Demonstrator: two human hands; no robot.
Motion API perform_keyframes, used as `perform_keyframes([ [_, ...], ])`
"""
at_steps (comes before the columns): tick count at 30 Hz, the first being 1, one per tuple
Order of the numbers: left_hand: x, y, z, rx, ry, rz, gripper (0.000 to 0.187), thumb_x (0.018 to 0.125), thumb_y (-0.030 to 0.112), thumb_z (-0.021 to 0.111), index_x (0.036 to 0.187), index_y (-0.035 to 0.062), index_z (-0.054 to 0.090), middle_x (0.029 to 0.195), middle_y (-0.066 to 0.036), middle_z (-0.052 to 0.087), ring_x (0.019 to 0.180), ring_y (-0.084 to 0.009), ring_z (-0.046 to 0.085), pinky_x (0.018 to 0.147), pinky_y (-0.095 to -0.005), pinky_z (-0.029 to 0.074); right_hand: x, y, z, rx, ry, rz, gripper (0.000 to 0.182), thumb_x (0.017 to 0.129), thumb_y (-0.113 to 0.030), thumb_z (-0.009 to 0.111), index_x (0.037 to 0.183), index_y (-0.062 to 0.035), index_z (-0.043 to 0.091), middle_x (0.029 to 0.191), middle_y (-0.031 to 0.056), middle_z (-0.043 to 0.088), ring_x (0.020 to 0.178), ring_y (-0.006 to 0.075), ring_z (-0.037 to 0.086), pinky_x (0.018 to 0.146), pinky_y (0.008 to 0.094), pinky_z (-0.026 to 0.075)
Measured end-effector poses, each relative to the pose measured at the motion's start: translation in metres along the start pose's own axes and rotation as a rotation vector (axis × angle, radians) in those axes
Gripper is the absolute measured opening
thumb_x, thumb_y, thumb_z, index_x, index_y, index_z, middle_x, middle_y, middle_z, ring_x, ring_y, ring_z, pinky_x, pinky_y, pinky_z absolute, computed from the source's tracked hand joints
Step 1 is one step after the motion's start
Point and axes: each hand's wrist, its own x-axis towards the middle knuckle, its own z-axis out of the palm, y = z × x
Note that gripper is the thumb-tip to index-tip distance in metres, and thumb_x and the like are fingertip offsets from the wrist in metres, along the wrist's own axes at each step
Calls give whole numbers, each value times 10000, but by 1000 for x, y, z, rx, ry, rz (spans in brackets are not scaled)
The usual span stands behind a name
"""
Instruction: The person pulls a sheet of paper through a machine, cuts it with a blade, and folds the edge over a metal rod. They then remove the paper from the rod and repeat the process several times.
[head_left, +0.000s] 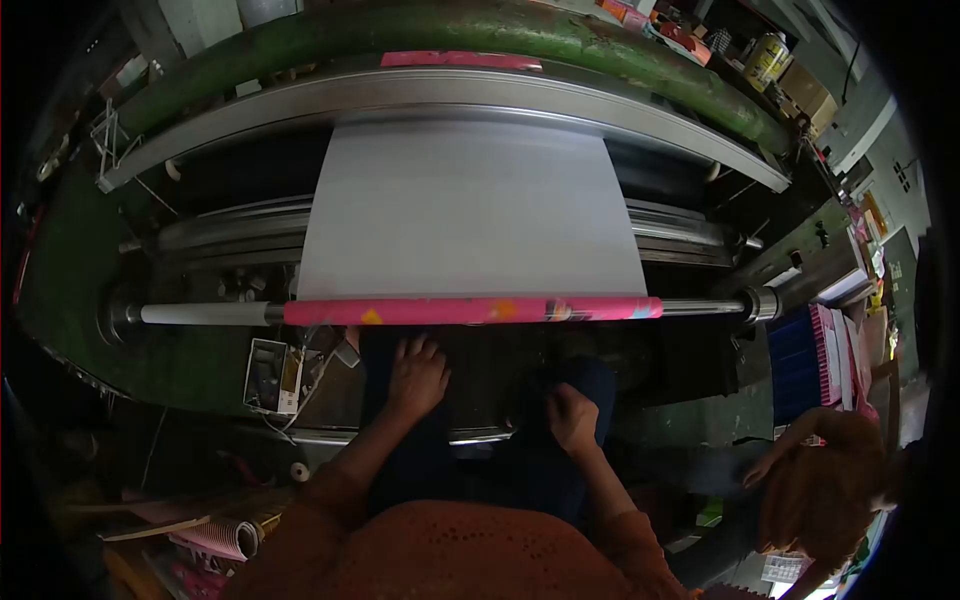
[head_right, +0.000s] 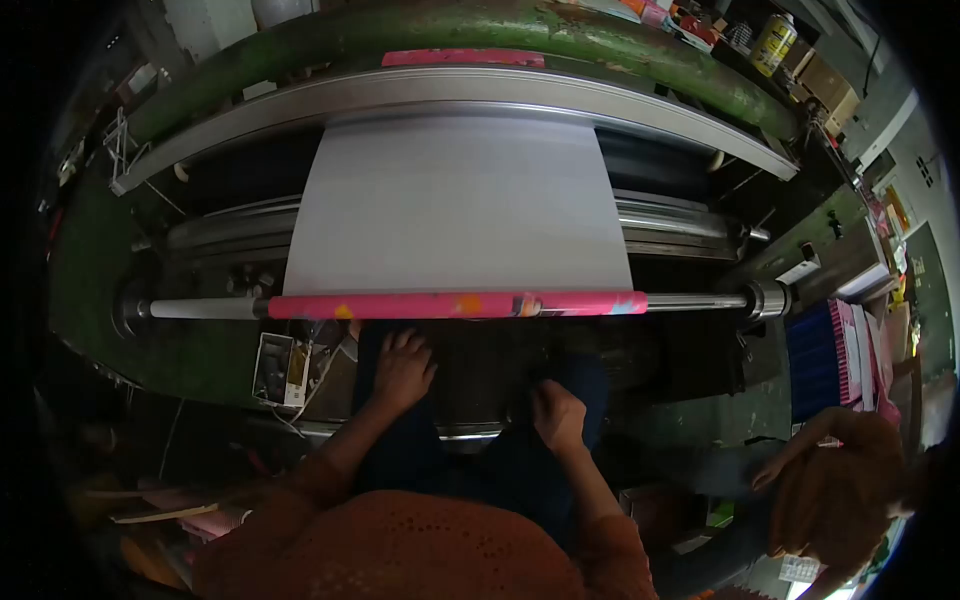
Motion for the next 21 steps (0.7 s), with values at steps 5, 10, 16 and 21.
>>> perform_keyframes([
  [5,3,6,-8,-66,-28,-6,236,769,254,694,883,50,657,1068,-106,589,1192,-284,464,1039,-481,326,3,-8,-9,9,-76,97,85,815,-75,644,895,-49,631,788,170,649,749,351,650,633,403,504],
  [10,-3,1,2,-75,44,-8,217,772,255,689,850,57,644,1030,-103,583,1173,-289,470,1019,-472,342,48,-72,-41,281,-241,-15,45,798,-19,652,838,-18,631,707,110,633,641,206,623,583,306,470],
  [16,-4,9,8,-244,131,67,195,770,248,691,797,73,610,949,-106,559,1018,-284,526,891,-428,433,174,-212,-57,389,-222,-447,38,797,-9,667,812,-4,632,724,91,632,613,150,581,577,268,461],
  [21,-6,14,-71,-266,380,202,213,763,265,709,825,82,620,968,-95,560,972,-276,544,835,-413,473,258,-275,24,217,-241,-673,68,795,-83,645,831,-25,650,753,139,664,676,302,647,617,356,508],
])
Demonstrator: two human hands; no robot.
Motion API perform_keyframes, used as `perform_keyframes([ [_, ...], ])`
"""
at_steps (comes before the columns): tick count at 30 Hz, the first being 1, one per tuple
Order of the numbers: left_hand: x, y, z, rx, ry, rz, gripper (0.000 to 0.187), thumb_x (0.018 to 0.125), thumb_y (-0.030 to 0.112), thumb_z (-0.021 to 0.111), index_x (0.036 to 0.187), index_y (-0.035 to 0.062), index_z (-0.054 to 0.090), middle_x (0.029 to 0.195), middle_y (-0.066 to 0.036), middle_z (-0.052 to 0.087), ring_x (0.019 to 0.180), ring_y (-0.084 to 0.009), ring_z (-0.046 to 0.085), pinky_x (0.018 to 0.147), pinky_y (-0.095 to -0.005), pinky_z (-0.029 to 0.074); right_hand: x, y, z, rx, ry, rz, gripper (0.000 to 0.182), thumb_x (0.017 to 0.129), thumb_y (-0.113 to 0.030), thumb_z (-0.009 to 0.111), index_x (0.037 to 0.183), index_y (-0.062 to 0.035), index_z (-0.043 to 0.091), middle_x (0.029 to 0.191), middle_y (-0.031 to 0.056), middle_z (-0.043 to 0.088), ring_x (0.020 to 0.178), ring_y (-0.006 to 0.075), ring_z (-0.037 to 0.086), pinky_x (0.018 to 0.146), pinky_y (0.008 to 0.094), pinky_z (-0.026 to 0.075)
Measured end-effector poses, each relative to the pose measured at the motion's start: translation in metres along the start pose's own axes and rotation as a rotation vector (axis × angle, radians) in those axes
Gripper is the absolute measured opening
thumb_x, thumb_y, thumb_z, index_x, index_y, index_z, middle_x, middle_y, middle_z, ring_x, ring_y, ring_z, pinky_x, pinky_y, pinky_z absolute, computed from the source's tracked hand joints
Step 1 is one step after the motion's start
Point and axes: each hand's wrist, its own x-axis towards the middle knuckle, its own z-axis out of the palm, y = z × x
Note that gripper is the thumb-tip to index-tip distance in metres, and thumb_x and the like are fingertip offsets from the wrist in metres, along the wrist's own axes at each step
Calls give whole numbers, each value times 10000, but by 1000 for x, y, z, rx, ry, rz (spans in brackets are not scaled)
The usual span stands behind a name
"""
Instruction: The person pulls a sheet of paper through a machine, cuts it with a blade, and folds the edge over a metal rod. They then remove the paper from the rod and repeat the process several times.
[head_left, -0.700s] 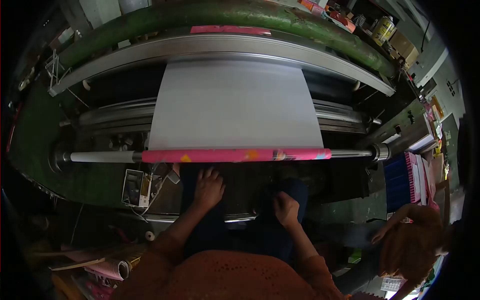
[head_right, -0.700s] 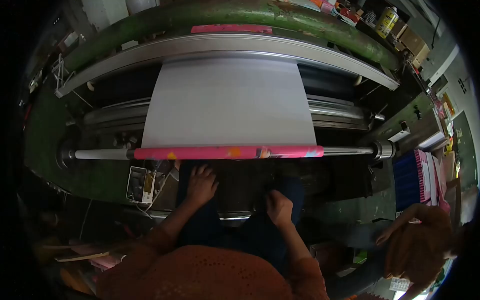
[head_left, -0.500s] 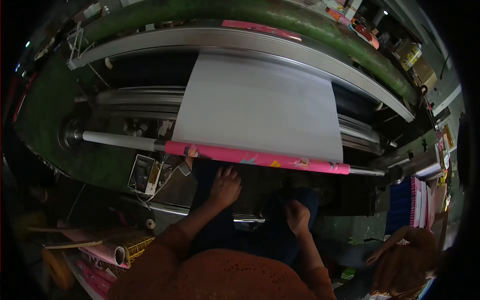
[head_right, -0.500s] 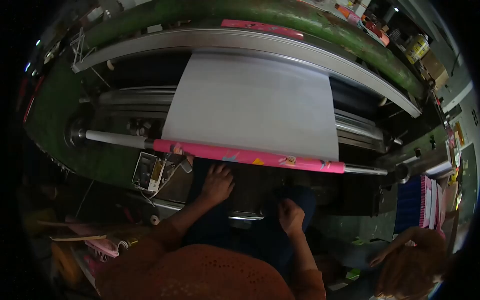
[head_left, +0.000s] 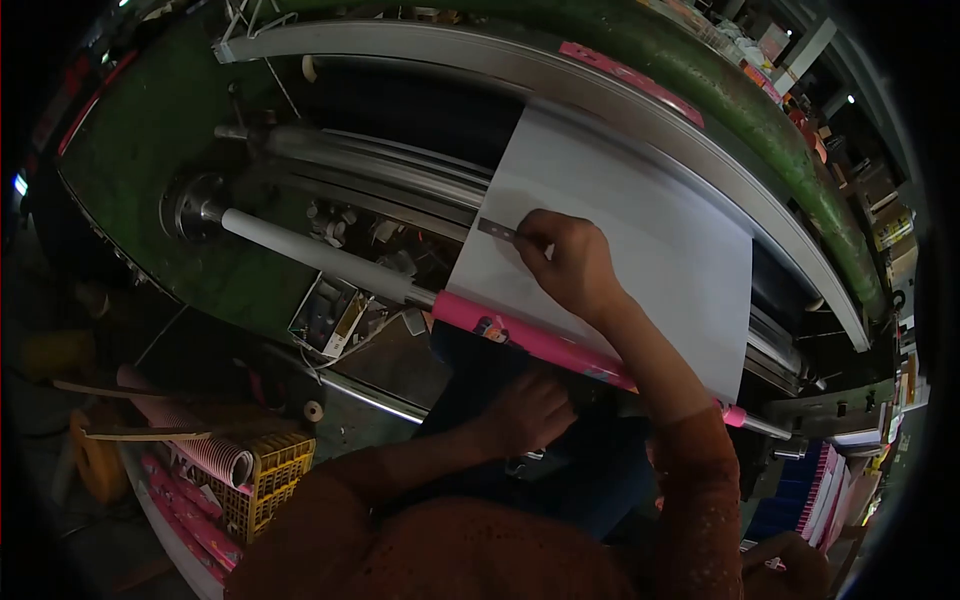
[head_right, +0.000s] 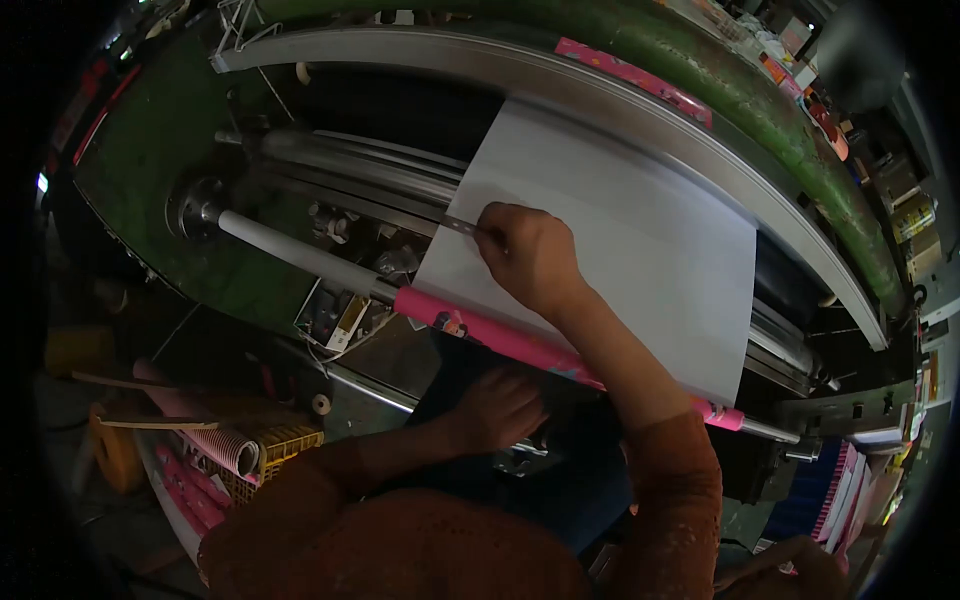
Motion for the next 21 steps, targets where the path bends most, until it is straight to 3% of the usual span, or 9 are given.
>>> perform_keyframes([
  [2,22,-2,-46,75,265,112,278,755,271,723,929,71,638,1033,-97,569,1019,-275,536,888,-437,456,17,3,16,-16,-22,-2,74,789,-90,637,828,-27,650,761,149,665,688,319,647,626,374,509],
  [3,30,-3,-65,77,264,105,278,755,271,723,929,71,638,1033,-97,569,1019,-275,536,888,-437,456,21,5,22,-37,-36,1,81,784,-96,628,825,-30,651,770,159,666,699,336,647,636,391,511],
  [6,49,-16,-98,159,198,-70,414,745,303,733,1041,34,623,1097,-119,569,1068,-273,527,949,-449,424,24,10,29,-56,-59,15,82,772,-127,613,804,-57,640,748,151,651,724,371,627,658,445,506],
  [8,56,-29,-105,311,19,-106,400,690,315,730,933,22,606,914,-96,554,932,-239,539,901,-395,430,24,10,30,-64,-70,7,79,768,-122,611,799,-54,637,738,157,647,723,372,626,658,446,507],
  [11,52,-47,-90,414,-51,-50,364,704,338,702,877,39,589,833,-72,534,848,-212,523,793,-357,417,29,9,30,-122,-104,-15,74,760,-99,608,795,-43,640,733,170,642,719,372,629,651,435,510],
  [14,51,-51,-88,341,-129,-64,365,761,369,630,903,37,575,883,-80,549,816,-228,524,743,-371,401,46,10,38,-249,-192,-96,71,749,-80,608,787,-35,648,738,174,645,719,368,636,644,428,514],
  [17,58,-50,-93,337,-91,-39,277,740,342,643,820,92,555,829,-57,539,813,-208,516,742,-347,395,48,5,31,-358,-285,-185,61,738,-80,614,763,-34,647,751,164,654,725,363,643,646,435,517],
  [21,57,-52,-93,388,-196,-48,371,706,382,677,896,85,562,903,-71,544,842,-241,527,755,-382,404,2,32,-20,-414,-383,-175,66,748,-88,608,773,-30,628,774,145,653,743,342,648,659,436,516],
])
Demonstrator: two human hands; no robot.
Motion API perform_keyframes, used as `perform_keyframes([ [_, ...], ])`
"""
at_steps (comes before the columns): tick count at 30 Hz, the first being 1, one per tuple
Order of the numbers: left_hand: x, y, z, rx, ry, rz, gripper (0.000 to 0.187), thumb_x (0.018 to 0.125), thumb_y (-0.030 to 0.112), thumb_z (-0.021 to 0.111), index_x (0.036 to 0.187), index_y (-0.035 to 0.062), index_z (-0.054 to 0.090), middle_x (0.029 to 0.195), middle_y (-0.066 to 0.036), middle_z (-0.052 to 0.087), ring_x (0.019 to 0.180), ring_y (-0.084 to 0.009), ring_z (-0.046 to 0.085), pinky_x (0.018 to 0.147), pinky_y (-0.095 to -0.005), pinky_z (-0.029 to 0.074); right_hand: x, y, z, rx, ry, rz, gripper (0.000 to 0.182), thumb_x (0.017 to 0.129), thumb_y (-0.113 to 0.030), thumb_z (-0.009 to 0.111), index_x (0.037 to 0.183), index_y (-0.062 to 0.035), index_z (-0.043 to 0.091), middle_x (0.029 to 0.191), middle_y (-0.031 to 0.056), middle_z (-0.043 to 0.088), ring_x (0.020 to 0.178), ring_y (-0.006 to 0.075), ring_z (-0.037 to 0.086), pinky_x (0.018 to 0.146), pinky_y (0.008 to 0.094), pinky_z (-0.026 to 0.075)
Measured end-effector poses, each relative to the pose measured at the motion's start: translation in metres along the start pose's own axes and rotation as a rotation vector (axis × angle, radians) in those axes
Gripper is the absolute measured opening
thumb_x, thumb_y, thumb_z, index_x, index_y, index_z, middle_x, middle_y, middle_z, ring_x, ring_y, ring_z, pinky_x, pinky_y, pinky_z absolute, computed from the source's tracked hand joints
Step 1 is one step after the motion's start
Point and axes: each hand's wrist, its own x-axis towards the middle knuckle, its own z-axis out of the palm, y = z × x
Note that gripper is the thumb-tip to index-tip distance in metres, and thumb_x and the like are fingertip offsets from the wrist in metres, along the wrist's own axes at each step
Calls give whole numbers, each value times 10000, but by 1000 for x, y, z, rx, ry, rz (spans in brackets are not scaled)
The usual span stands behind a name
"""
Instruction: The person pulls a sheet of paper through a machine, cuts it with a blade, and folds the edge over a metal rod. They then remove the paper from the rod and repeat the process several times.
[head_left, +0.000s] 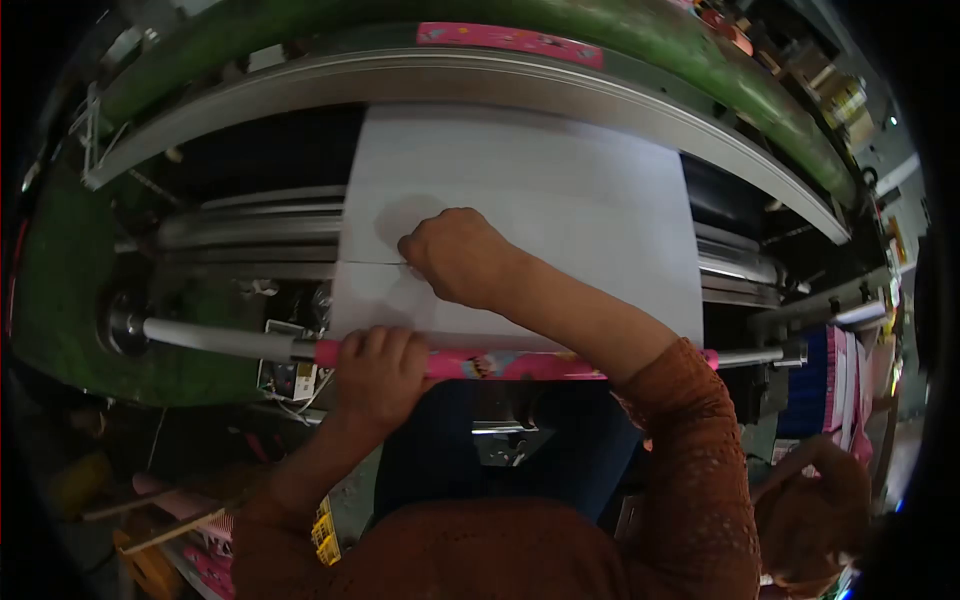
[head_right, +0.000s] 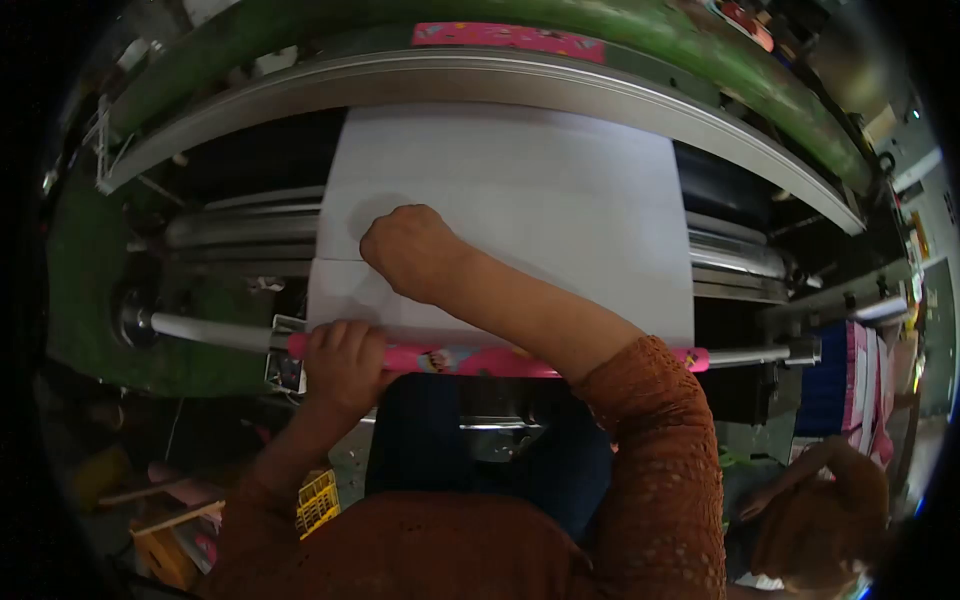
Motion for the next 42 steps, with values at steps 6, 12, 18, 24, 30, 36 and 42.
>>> perform_keyframes([
  [6,-2,0,-2,63,-42,8,484,616,233,770,1000,59,530,929,-112,539,900,-298,545,804,-445,426,-206,93,-33,-54,-133,292,160,843,-189,512,862,-52,592,813,133,589,858,313,610,729,400,506],
  [12,-4,-13,2,80,-43,133,539,584,170,793,1025,43,509,937,-128,538,888,-316,555,779,-438,449,-353,97,-98,-324,424,654,52,761,-41,624,786,-22,582,789,134,621,724,323,622,607,394,499],
  [18,54,80,16,17,-166,150,436,674,203,774,983,47,508,898,-133,521,849,-324,555,758,-432,452,-333,7,-32,294,901,660,88,798,32,665,873,4,628,793,101,617,691,211,614,606,282,478],
  [24,143,233,70,84,-55,308,216,814,263,648,878,107,513,842,-46,550,776,-208,599,662,-323,482,-379,2,-5,409,1117,841,91,805,6,677,877,-3,622,722,114,597,577,196,572,538,273,454],
  [30,214,365,122,28,23,318,54,838,168,554,834,114,550,762,-29,567,662,-173,614,583,-294,486,-451,-7,6,526,1258,1107,61,834,-5,667,862,11,615,665,48,578,577,97,537,537,229,426],
  [36,277,447,159,-234,359,546,198,871,167,503,1022,52,559,876,-93,614,790,-235,633,642,-361,493,-464,-1,-24,302,1413,1099,59,875,-5,631,928,22,631,791,12,640,727,55,566,653,217,474],
  [42,159,290,95,-532,219,750,319,886,109,595,1185,5,561,1111,-192,596,1040,-374,561,912,-480,434,-408,28,-26,257,1466,952,108,774,-55,669,847,6,617,722,151,611,653,270,627,589,330,493],
])
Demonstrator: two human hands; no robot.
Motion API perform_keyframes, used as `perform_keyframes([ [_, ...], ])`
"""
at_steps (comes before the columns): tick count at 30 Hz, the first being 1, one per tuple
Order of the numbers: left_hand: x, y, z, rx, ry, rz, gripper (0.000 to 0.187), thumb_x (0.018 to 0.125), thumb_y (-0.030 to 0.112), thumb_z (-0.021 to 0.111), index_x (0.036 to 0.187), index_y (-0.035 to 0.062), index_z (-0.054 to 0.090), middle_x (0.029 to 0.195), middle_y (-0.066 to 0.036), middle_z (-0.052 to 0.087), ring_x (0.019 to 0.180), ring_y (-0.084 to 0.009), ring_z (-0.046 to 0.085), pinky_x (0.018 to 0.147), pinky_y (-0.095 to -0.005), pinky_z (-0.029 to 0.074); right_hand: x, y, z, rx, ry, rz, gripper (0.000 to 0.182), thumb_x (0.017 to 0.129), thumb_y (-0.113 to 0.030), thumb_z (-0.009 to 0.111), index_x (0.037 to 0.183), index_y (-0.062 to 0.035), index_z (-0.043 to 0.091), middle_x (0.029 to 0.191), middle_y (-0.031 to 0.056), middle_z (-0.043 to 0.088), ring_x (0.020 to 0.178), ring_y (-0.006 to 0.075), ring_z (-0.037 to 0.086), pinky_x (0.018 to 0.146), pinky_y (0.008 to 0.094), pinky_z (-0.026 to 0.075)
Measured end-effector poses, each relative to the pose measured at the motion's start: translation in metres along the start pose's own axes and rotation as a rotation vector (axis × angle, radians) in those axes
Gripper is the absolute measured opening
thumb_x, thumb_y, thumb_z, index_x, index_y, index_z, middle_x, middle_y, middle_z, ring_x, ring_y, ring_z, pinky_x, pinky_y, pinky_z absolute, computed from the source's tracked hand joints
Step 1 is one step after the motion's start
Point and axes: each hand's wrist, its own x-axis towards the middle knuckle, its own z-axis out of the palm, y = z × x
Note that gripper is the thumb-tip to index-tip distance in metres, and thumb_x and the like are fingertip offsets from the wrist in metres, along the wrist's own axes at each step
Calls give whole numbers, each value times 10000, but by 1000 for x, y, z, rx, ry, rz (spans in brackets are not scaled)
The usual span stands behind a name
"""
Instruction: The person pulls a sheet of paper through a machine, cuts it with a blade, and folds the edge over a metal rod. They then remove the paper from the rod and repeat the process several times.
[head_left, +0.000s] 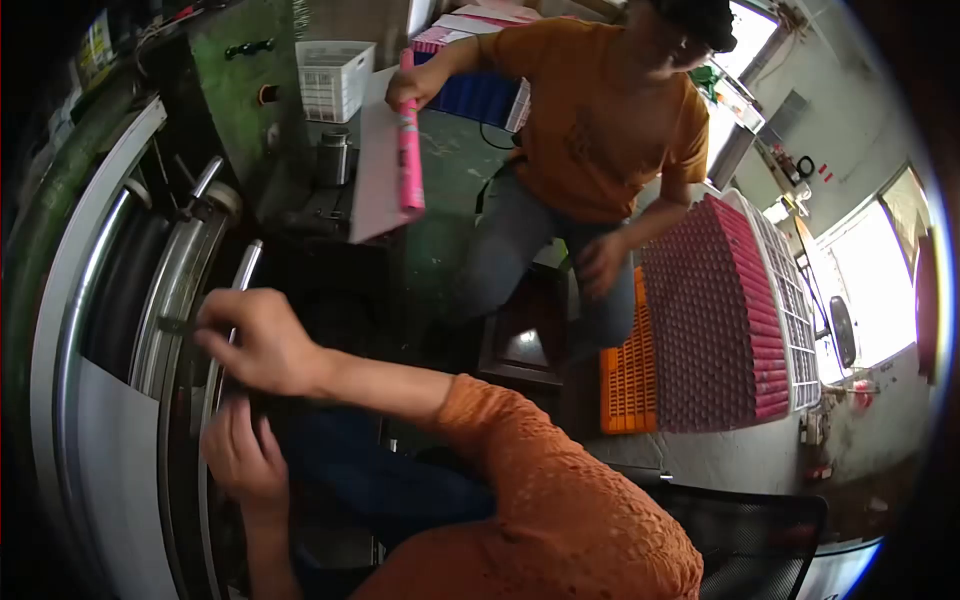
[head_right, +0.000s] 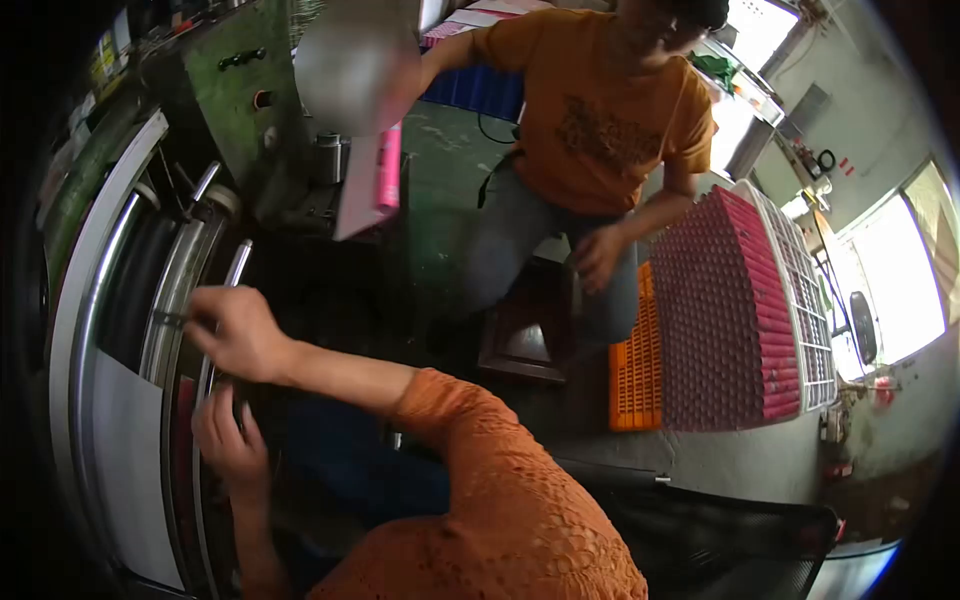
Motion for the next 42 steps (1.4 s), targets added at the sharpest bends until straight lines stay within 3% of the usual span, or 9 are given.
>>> perform_keyframes([
  [5,-180,-24,-60,-231,-313,-449,162,898,92,583,1007,-23,615,1039,-173,605,963,-341,571,852,-458,467,-7,-43,78,110,-352,11,76,743,-60,653,745,-1,606,718,155,619,711,316,631,639,380,503],
  [10,-236,-22,-118,-771,377,-1633,360,996,268,507,1268,36,543,1221,-137,586,1136,-275,548,966,-422,428,24,-79,165,89,-336,-89,108,739,-114,643,794,-26,671,714,162,651,657,288,647,628,373,513],
  [19,-317,-62,-95,-1508,1190,-1045,384,982,213,533,1330,76,446,1273,-88,505,1179,-224,491,1026,-361,410,108,-136,261,415,-446,117,168,868,-130,632,792,19,652,713,68,661,634,109,594,602,254,466],
  [26,-311,-47,-125,-1508,1528,-1219,368,924,126,613,1268,90,486,1186,-79,554,1143,-216,531,962,-353,470,127,-160,293,351,-415,349,155,860,-146,634,829,3,666,751,81,677,597,119,595,559,263,446],
  [30,-327,-38,-131,-1385,1481,-1089,344,933,117,596,1260,100,493,1171,-67,579,1028,-198,596,891,-351,519,33,-162,208,132,-991,299,319,912,-311,503,808,-68,682,660,36,637,471,68,457,437,231,315],
  [33,-310,-20,-142,-1214,1449,-1209,303,937,131,589,1229,93,517,1147,-66,599,945,-178,622,810,-331,543,-81,-123,146,-88,-1675,757,293,898,-287,634,980,-7,659,845,88,706,712,165,673,567,232,472],
  [35,-304,-9,-150,-1122,1488,-1327,281,936,145,592,1204,85,536,1127,-67,612,908,-168,630,759,-314,550,-143,-47,116,219,-1206,1216,376,895,-305,663,1089,10,601,1038,127,675,823,180,680,583,232,479],
  [38,-302,11,-162,-1003,1321,-1415,329,914,221,636,1173,39,546,1025,-57,643,864,-151,634,661,-269,508,-156,43,98,825,-362,1279,361,893,-244,666,1126,15,574,1022,92,646,928,185,636,735,297,531],
  [42,-282,32,-192,-969,1263,-1469,302,914,204,630,1153,37,549,1007,-63,637,840,-145,624,661,-274,500,-128,-14,65,653,-304,1054,301,909,-181,633,1086,59,589,1042,101,645,894,173,627,779,288,520],
])
